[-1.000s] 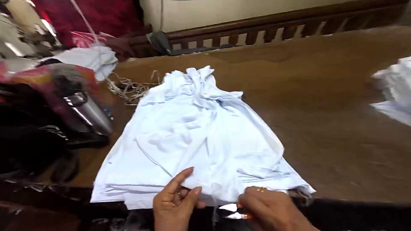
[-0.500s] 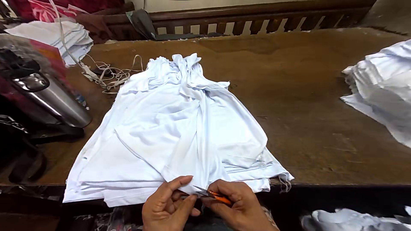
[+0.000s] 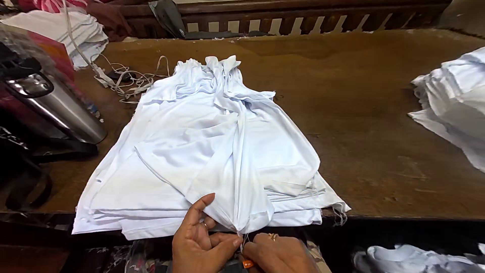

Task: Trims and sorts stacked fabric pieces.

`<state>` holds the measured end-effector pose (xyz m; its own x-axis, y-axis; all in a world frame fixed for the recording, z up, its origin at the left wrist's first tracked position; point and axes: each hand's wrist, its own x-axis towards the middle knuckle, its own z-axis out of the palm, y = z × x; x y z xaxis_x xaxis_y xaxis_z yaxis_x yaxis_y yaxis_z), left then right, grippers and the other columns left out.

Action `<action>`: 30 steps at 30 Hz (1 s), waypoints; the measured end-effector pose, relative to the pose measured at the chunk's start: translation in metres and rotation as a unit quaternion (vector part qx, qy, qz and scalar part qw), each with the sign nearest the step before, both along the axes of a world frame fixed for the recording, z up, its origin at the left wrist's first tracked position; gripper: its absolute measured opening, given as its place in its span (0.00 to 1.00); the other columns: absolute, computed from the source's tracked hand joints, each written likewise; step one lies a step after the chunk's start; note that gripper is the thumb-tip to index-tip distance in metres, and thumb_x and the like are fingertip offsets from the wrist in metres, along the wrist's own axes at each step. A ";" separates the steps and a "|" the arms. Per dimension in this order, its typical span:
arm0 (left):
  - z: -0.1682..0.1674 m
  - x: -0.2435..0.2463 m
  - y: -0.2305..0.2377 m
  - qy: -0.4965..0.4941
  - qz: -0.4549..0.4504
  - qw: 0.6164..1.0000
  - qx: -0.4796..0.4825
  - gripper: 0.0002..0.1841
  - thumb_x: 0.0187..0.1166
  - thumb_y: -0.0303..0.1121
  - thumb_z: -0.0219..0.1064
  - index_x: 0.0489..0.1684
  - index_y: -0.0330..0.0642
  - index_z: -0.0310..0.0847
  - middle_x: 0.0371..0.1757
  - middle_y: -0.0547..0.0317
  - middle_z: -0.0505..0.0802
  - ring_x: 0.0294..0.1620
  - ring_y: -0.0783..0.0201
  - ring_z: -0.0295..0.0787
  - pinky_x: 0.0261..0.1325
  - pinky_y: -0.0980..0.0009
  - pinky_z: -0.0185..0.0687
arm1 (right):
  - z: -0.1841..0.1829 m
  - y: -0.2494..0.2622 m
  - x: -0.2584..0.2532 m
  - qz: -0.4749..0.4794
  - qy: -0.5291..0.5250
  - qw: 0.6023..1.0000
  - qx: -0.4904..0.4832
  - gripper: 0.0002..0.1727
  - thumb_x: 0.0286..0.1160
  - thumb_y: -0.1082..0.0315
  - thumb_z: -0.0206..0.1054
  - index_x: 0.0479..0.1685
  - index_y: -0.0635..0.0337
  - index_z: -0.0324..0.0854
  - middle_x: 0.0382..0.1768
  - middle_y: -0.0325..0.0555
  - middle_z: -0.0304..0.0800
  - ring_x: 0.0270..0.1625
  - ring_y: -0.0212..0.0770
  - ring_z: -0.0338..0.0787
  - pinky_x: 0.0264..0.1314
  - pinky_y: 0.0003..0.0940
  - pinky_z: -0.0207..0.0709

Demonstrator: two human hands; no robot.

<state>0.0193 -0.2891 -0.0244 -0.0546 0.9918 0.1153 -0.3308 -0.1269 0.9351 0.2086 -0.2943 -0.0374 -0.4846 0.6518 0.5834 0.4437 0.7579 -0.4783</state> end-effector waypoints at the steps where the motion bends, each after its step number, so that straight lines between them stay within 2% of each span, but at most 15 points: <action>1: 0.000 0.001 0.000 0.001 0.003 1.000 0.001 0.45 0.48 0.10 0.82 0.75 0.20 0.66 0.70 0.36 0.82 0.46 0.48 0.97 0.44 0.56 1.00 | 0.000 -0.001 0.000 0.000 0.001 1.000 -0.005 0.09 0.83 0.64 0.61 0.43 0.60 0.83 0.26 0.46 0.82 0.26 0.42 0.82 0.23 0.33 0.72; 4: 0.001 -0.002 0.000 -0.011 0.011 1.000 0.004 0.46 0.47 0.12 0.84 0.75 0.21 0.66 0.69 0.38 0.83 0.49 0.50 0.97 0.43 0.57 1.00 | 0.005 -0.004 0.007 -0.045 -0.006 0.998 -0.042 0.26 0.89 0.46 0.56 0.55 0.62 0.84 0.34 0.51 0.87 0.35 0.44 0.87 0.33 0.36 0.80; 5: 0.003 -0.003 0.000 -0.016 0.012 1.000 0.001 0.46 0.47 0.13 0.84 0.76 0.21 0.66 0.69 0.38 0.83 0.50 0.50 0.96 0.43 0.57 0.99 | 0.005 -0.003 0.011 -0.074 -0.015 0.997 -0.034 0.30 0.91 0.43 0.51 0.59 0.63 0.84 0.35 0.51 0.87 0.35 0.44 0.87 0.34 0.36 0.81; 6: 0.005 -0.005 0.000 -0.023 0.012 1.000 -0.006 0.47 0.46 0.13 0.83 0.76 0.21 0.66 0.69 0.36 0.83 0.51 0.48 0.96 0.43 0.56 0.99 | 0.002 -0.001 0.016 -0.106 -0.027 0.994 -0.011 0.30 0.93 0.45 0.47 0.62 0.62 0.84 0.34 0.50 0.85 0.35 0.43 0.85 0.33 0.35 0.79; 9: 0.012 -0.009 -0.001 -0.031 0.014 0.999 -0.025 0.47 0.45 0.14 0.84 0.77 0.22 0.67 0.69 0.35 0.83 0.53 0.47 0.95 0.42 0.56 0.99 | -0.006 0.006 0.026 -0.172 -0.058 0.981 0.070 0.25 0.92 0.50 0.50 0.62 0.59 0.85 0.33 0.47 0.83 0.34 0.40 0.83 0.33 0.30 0.76; 13: 0.017 -0.006 -0.003 -0.039 0.023 0.998 -0.042 0.47 0.45 0.14 0.84 0.76 0.21 0.67 0.70 0.34 0.82 0.54 0.47 0.95 0.43 0.56 0.99 | -0.007 0.011 0.020 -0.175 -0.055 0.975 0.129 0.24 0.92 0.50 0.53 0.60 0.60 0.86 0.30 0.45 0.81 0.32 0.40 0.81 0.31 0.29 0.73; 19: 0.024 -0.004 -0.006 -0.042 0.033 0.996 -0.064 0.47 0.44 0.12 0.82 0.76 0.21 0.67 0.68 0.37 0.84 0.54 0.50 0.95 0.44 0.58 0.99 | -0.003 0.019 0.011 -0.169 -0.041 0.975 0.141 0.24 0.92 0.50 0.52 0.56 0.60 0.87 0.30 0.44 0.83 0.31 0.38 0.82 0.30 0.28 0.73; 23: 0.026 -0.005 -0.003 -0.059 0.036 0.994 -0.082 0.47 0.44 0.12 0.82 0.76 0.20 0.67 0.67 0.36 0.85 0.54 0.50 0.95 0.46 0.58 0.98 | -0.002 0.017 0.013 -0.159 -0.047 0.976 0.138 0.24 0.92 0.51 0.52 0.57 0.60 0.87 0.29 0.44 0.81 0.31 0.39 0.80 0.29 0.29 0.72; 26: 0.026 -0.005 -0.001 -0.073 0.030 0.993 -0.083 0.47 0.45 0.15 0.84 0.75 0.19 0.67 0.64 0.37 0.87 0.53 0.51 0.95 0.50 0.58 0.97 | 0.000 0.018 0.013 -0.154 -0.054 0.975 0.148 0.22 0.91 0.52 0.53 0.57 0.59 0.87 0.29 0.44 0.82 0.32 0.40 0.82 0.31 0.30 0.74; 30: 0.028 -0.004 -0.001 -0.072 0.032 0.993 -0.090 0.47 0.43 0.16 0.84 0.75 0.18 0.67 0.63 0.38 0.88 0.52 0.53 0.95 0.50 0.60 0.96 | 0.001 0.025 0.006 -0.154 -0.039 0.972 0.173 0.21 0.91 0.53 0.54 0.54 0.60 0.87 0.27 0.43 0.80 0.29 0.39 0.78 0.29 0.29 0.70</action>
